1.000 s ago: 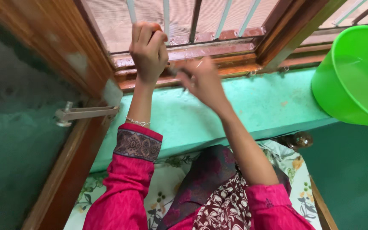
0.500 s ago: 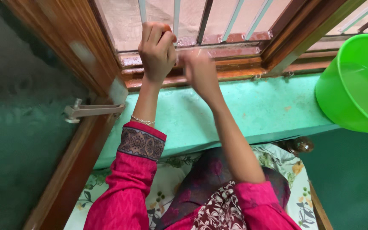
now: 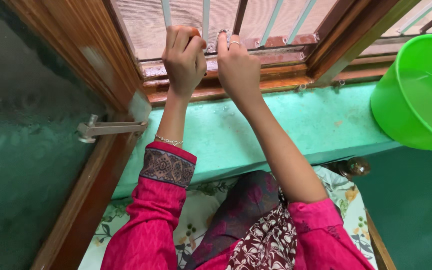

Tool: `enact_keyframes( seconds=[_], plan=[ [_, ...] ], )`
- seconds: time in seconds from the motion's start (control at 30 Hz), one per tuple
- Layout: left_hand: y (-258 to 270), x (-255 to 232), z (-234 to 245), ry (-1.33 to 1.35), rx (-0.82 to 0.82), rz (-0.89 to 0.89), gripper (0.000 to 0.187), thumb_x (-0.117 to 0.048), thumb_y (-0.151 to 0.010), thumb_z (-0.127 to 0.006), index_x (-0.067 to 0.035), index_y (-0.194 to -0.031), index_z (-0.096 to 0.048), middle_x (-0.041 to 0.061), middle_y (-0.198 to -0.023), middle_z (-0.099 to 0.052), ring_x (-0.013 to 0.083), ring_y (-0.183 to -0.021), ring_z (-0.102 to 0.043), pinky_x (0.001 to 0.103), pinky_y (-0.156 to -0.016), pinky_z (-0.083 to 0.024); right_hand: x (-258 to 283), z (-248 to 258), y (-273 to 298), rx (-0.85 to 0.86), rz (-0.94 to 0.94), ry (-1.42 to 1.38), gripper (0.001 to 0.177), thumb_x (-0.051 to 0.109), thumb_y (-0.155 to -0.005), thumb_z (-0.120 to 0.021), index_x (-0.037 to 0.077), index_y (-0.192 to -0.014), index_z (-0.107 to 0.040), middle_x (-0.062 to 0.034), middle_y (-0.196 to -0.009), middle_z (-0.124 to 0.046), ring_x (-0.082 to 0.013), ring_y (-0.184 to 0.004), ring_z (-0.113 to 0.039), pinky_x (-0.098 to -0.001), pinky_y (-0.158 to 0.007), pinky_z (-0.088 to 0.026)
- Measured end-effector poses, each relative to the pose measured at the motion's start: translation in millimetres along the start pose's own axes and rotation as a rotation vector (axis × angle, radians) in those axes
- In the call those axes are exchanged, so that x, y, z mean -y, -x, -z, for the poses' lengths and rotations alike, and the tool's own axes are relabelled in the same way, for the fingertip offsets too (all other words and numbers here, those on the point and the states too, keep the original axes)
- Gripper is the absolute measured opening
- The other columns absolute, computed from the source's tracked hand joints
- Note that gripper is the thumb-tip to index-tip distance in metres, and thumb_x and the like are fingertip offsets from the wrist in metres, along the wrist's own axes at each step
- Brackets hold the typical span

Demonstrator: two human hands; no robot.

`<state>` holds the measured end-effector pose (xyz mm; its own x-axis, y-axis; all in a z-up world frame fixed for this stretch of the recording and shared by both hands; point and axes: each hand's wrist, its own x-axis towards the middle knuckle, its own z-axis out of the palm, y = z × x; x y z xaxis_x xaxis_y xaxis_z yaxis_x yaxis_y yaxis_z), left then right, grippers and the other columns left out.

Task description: The person scrubs the wooden window frame with a dark cloth, repeatedly dipping it into a green basin of water to rinse and re-wet it. They focus on the lower horizontal section of the frame, scrubbing back and forth along the wood and metal bars.

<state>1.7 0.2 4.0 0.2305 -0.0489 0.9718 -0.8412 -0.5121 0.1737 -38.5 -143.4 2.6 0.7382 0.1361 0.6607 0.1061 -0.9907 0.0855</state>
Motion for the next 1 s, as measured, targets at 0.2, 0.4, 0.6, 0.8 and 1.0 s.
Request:
enact_keyframes(
  seconds=[0.2, 0.4, 0.6, 0.8, 1.0],
  plan=[
    [0.8, -2.9, -0.5, 0.011, -0.003, -0.008, 0.011, 0.005, -0.081, -0.066, -0.004, -0.078, -0.06, 0.006, -0.095, -0.061, 0.0269, -0.097, -0.059, 0.04, -0.077, -0.053, -9.8, 25.4, 17.8, 0.211, -0.017, -0.231, 0.019, 0.013, -0.09, -0.065, 0.014, -0.105, -0.076, -0.0112, -0.091, -0.072, -0.0297, -0.078, -0.071, -0.0419, -0.06, -0.054],
    [8.0, -6.9, -14.7, 0.031, 0.055, -0.068, 0.011, 0.003, -0.085, -0.067, -0.002, -0.079, -0.058, 0.01, -0.095, -0.061, 0.0298, -0.093, -0.057, 0.044, -0.074, -0.049, -137.4, 90.1, 108.7, 0.361, -0.572, -1.268, 0.03, 0.01, -0.106, -0.057, 0.005, -0.133, -0.069, -0.0057, -0.09, -0.069, -0.0118, -0.073, -0.06, -0.0278, -0.062, -0.048],
    [17.3, -24.3, -23.2, 0.032, 0.155, -0.153, 0.013, 0.006, -0.09, -0.068, 0.0, -0.082, -0.061, 0.011, -0.095, -0.062, 0.03, -0.093, -0.058, 0.044, -0.075, -0.047, -245.8, 178.4, 186.6, 0.028, -0.855, -1.535, 0.042, 0.006, -0.1, -0.052, 0.006, -0.142, -0.058, -0.0044, -0.104, -0.073, -0.0121, -0.085, -0.068, -0.0271, -0.069, -0.054],
    [7.0, -95.5, -50.9, 0.036, 0.258, -0.264, 0.011, 0.004, -0.084, -0.07, -0.003, -0.078, -0.065, 0.01, -0.093, -0.063, 0.0284, -0.092, -0.06, 0.041, -0.071, -0.049, -373.3, 232.8, 229.4, -0.194, -0.734, -0.946, 0.039, 0.003, -0.1, -0.061, 0.008, -0.139, -0.059, -0.005, -0.109, -0.071, -0.0127, -0.091, -0.066, -0.028, -0.074, -0.051],
    [-27.4, -248.5, -144.4, 0.29, 0.388, -0.604, 0.003, -0.002, -0.081, -0.068, -0.003, -0.079, -0.068, 0.009, -0.102, -0.067, 0.0272, -0.102, -0.068, 0.038, -0.079, -0.057, -444.9, 212.1, 196.1, 0.512, -0.436, -0.213, 0.043, 0.01, -0.081, -0.072, 0.013, -0.124, -0.071, -0.015, -0.108, -0.074, -0.0312, -0.094, -0.071, -0.0429, -0.082, -0.056]
  ],
)
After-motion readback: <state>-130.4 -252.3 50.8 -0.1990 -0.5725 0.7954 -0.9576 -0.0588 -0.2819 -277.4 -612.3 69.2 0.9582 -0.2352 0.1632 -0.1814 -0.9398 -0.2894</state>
